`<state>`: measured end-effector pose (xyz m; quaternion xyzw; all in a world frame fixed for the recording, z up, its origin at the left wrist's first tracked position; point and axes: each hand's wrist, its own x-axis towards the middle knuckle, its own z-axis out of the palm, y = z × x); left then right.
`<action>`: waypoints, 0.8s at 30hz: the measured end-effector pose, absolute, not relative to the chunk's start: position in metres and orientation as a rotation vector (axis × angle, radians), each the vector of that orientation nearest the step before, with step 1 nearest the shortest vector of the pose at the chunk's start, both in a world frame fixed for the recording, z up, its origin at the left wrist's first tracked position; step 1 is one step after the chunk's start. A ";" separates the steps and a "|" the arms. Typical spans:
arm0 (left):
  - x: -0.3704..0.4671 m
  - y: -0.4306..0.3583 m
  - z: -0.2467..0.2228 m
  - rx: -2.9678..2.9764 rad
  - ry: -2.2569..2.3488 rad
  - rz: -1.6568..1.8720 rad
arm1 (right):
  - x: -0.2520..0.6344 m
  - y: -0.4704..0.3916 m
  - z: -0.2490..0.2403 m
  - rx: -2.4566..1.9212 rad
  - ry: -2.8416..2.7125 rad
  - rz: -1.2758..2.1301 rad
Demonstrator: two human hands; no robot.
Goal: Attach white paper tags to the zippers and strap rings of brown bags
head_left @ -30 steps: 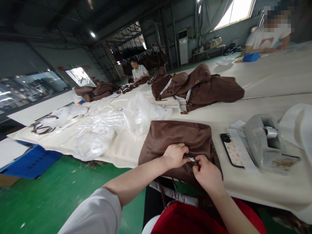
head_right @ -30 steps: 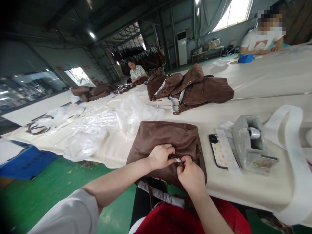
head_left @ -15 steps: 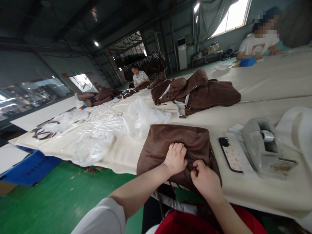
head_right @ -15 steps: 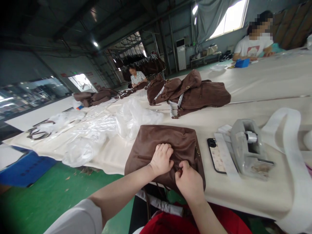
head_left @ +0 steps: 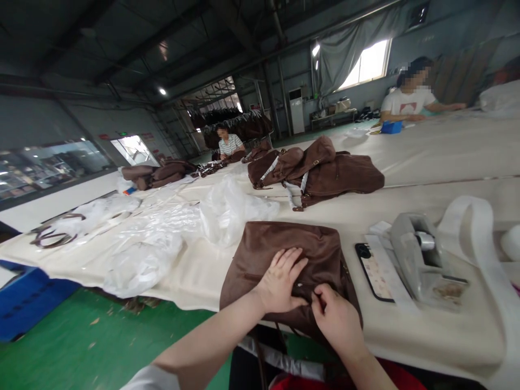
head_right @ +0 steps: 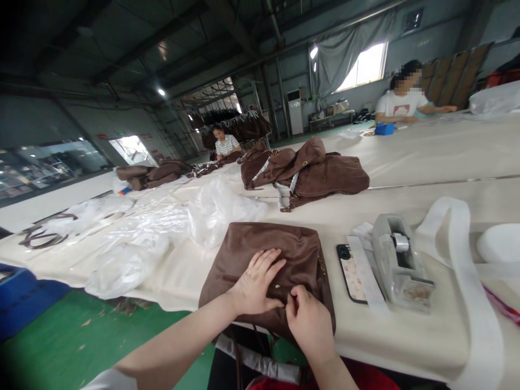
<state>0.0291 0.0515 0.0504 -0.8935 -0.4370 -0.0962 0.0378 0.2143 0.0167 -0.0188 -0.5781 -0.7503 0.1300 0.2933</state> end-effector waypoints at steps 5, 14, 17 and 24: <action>-0.012 0.054 0.055 -2.658 -1.498 -0.185 | 0.209 0.018 -0.016 -1.288 -2.080 0.162; -0.019 0.060 0.041 -2.726 -1.432 -0.290 | 0.189 0.036 0.011 -1.126 -2.731 -0.370; -0.021 0.060 0.038 -2.736 -1.418 -0.333 | 0.183 0.039 0.018 -1.075 -2.823 -0.421; -0.027 0.062 0.037 -2.803 -1.390 -0.351 | 0.184 0.053 0.038 -0.988 -3.014 -0.358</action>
